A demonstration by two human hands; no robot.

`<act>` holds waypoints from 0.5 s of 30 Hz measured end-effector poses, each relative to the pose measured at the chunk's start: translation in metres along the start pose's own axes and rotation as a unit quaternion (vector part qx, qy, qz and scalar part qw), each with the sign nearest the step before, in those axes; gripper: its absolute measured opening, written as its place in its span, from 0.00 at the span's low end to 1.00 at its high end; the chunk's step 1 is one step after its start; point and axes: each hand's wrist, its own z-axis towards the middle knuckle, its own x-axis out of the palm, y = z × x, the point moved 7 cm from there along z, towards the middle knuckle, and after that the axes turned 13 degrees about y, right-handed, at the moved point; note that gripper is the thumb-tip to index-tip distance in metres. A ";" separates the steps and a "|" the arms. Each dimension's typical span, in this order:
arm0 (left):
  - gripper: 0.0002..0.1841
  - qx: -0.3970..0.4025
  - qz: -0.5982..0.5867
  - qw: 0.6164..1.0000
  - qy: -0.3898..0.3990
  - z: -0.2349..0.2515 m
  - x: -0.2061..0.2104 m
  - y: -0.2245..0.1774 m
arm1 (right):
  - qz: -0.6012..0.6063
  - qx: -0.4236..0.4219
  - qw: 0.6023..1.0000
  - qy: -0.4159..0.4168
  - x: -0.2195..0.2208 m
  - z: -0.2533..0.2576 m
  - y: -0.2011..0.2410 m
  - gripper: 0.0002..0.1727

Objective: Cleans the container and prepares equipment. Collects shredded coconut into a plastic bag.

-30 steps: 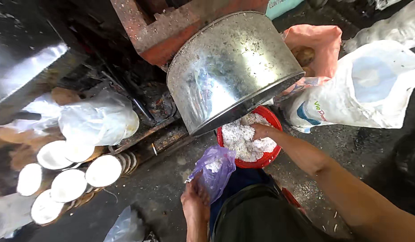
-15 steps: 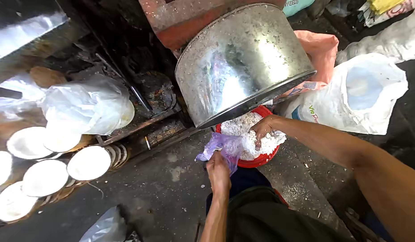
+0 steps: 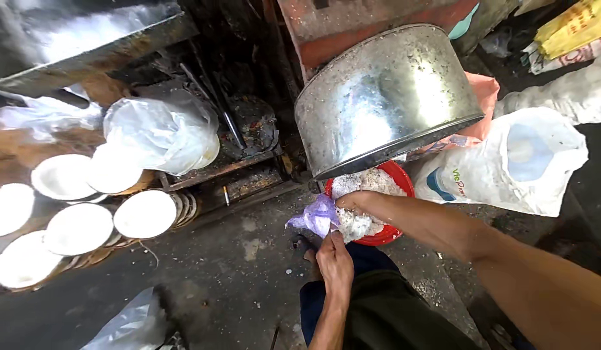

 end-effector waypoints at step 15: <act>0.26 -0.026 -0.331 0.942 -0.042 0.044 -0.080 0.042 | 0.329 -0.194 0.903 -0.196 0.074 0.040 0.019 0.25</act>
